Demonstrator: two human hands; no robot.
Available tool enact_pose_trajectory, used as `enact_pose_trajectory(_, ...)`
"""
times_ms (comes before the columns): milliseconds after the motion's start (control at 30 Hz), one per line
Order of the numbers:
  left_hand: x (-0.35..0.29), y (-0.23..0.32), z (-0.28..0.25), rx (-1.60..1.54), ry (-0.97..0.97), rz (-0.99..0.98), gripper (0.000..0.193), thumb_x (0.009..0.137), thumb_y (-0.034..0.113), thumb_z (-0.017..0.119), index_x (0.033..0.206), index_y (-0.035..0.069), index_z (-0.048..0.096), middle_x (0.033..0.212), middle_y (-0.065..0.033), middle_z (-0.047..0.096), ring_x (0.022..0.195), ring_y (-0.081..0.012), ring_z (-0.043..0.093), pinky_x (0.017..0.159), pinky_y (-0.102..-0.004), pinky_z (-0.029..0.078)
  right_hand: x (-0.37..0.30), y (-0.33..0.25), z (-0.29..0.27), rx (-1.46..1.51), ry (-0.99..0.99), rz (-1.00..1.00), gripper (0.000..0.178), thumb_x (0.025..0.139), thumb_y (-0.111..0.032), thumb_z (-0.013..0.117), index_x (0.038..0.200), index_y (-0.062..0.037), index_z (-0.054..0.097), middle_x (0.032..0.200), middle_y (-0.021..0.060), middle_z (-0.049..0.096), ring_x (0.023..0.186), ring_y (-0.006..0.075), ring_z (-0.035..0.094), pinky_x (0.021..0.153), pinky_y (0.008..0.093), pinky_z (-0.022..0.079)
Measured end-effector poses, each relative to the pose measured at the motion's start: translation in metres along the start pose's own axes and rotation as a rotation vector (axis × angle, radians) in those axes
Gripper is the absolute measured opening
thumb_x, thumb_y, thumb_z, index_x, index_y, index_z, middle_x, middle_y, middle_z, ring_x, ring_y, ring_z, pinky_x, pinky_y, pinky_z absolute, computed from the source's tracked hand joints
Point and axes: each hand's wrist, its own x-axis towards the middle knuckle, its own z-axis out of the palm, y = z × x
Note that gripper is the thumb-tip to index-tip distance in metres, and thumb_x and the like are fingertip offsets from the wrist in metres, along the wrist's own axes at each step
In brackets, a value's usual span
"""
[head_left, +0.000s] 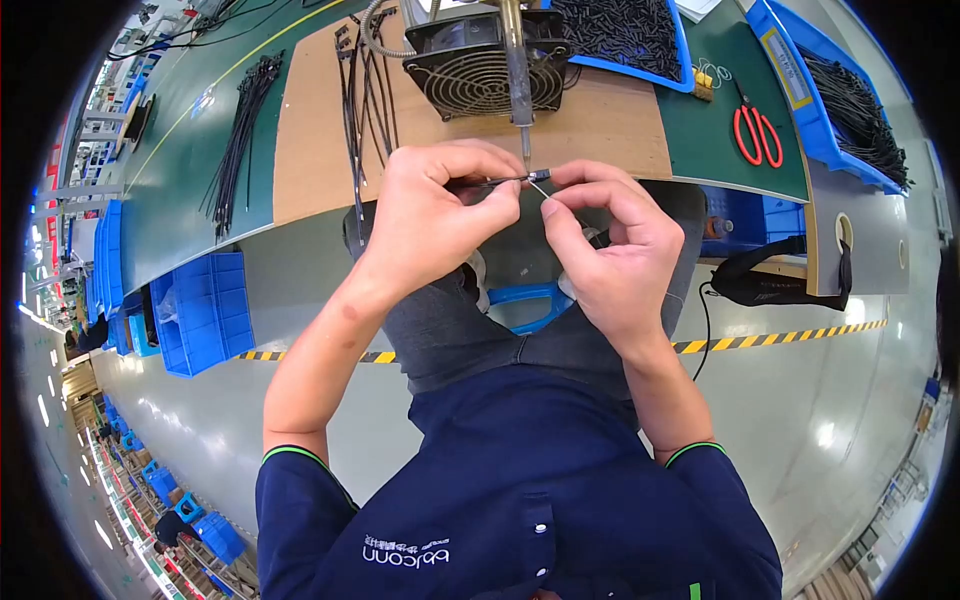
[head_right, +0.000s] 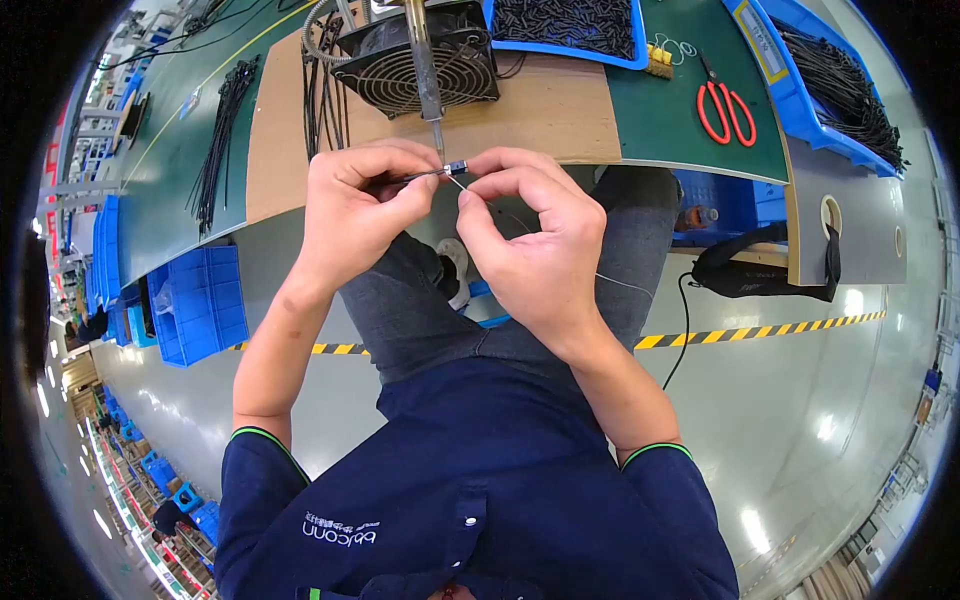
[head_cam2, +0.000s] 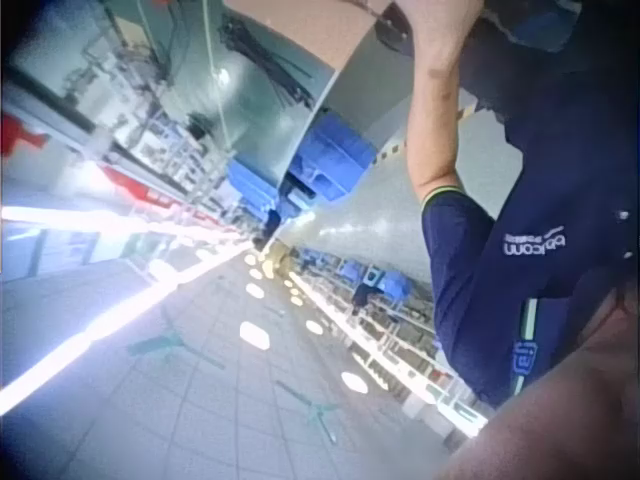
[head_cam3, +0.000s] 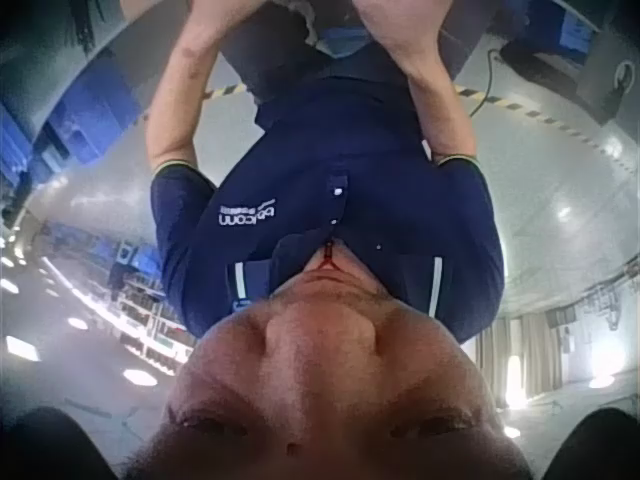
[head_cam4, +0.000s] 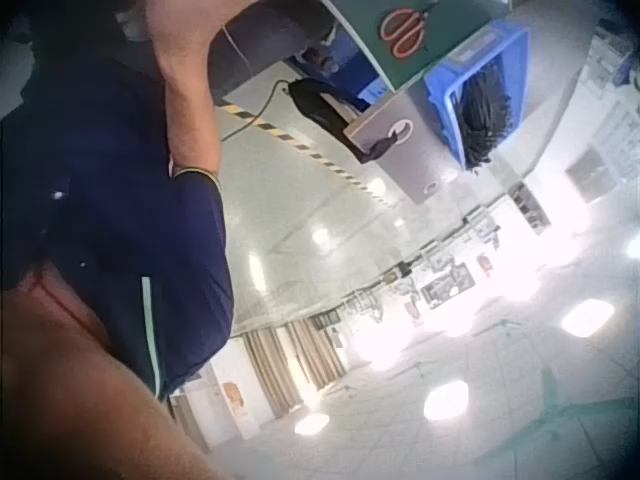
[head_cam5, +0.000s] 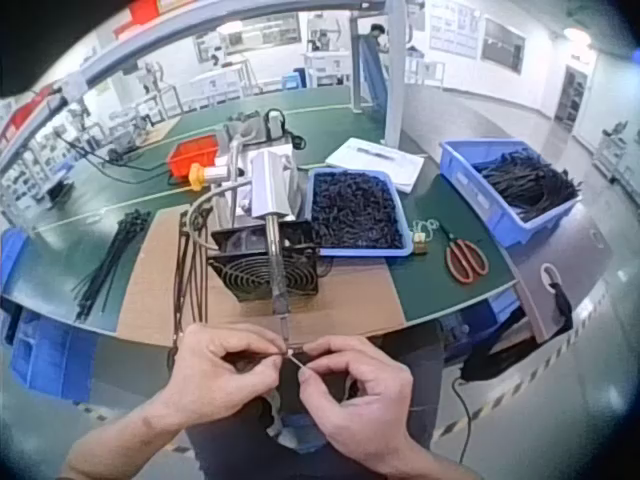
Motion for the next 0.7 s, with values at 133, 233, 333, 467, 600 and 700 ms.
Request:
enact_pose_trajectory(133,0.0012,0.0007,-0.001,-0.003,-0.016,0.023,0.013,0.087,0.003,0.074,0.095,-0.007,0.078,0.098,-0.0079,0.081,0.079,-0.0072,0.067,0.068,-0.0218,0.052,0.0022,-0.001,0.0004,0.012,0.007,-0.003,0.007,0.082,0.003,0.079,0.086,0.0024,0.074,0.105,0.0143,0.079,0.094,0.0223,0.076,0.086,0.0315,0.058)
enact_pose_trajectory(233,0.0017,0.001,-0.0012,0.013,-0.009,0.027,0.013,0.087,0.003,0.075,0.095,-0.007,0.078,0.098,-0.008,0.08,0.08,-0.0073,0.067,0.069,-0.0217,0.053,0.0039,0.0001,0.0016,0.018,0.015,-0.006,0.007,0.082,0.004,0.079,0.086,0.0024,0.074,0.105,0.0143,0.079,0.094,0.0223,0.076,0.086,0.0316,0.058)
enact_pose_trajectory(333,0.0021,0.001,-0.0013,0.029,-0.003,0.037,0.013,0.087,0.003,0.075,0.095,-0.007,0.079,0.098,-0.008,0.08,0.08,-0.0071,0.067,0.069,-0.0216,0.053,0.005,0.0021,0.0022,0.01,0.022,-0.028,0.007,0.082,0.004,0.079,0.086,0.0024,0.074,0.104,0.0144,0.079,0.094,0.0222,0.076,0.086,0.0315,0.058)
enact_pose_trajectory(467,0.0031,0.0026,-0.0017,0.035,0.0,0.051,0.013,0.087,0.004,0.076,0.095,-0.007,0.079,0.098,-0.008,0.08,0.079,-0.0066,0.067,0.069,-0.0216,0.052,0.0057,0.0012,0.0022,0.001,0.021,-0.043,0.007,0.082,0.004,0.079,0.086,0.0025,0.074,0.104,0.0146,0.079,0.093,0.0224,0.076,0.085,0.0315,0.058)
enact_pose_trajectory(600,0.0036,0.0003,-0.0024,0.009,-0.004,0.044,0.013,0.087,0.004,0.077,0.095,-0.007,0.079,0.098,-0.0079,0.08,0.079,-0.0063,0.066,0.069,-0.0214,0.052,0.0069,0.0017,0.0037,-0.003,0.028,-0.058,0.007,0.081,0.004,0.079,0.086,0.0026,0.074,0.103,0.0148,0.079,0.092,0.0229,0.076,0.084,0.032,0.059)
enact_pose_trajectory(700,0.0039,0.0002,-0.003,0.023,-0.003,0.044,0.013,0.087,0.004,0.077,0.095,-0.006,0.079,0.098,-0.0076,0.08,0.078,-0.0061,0.066,0.068,-0.0213,0.052,0.0074,0.0015,0.0043,0.0,0.027,-0.051,0.007,0.081,0.004,0.079,0.086,0.0024,0.074,0.103,0.0148,0.079,0.092,0.0233,0.077,0.084,0.0323,0.059)
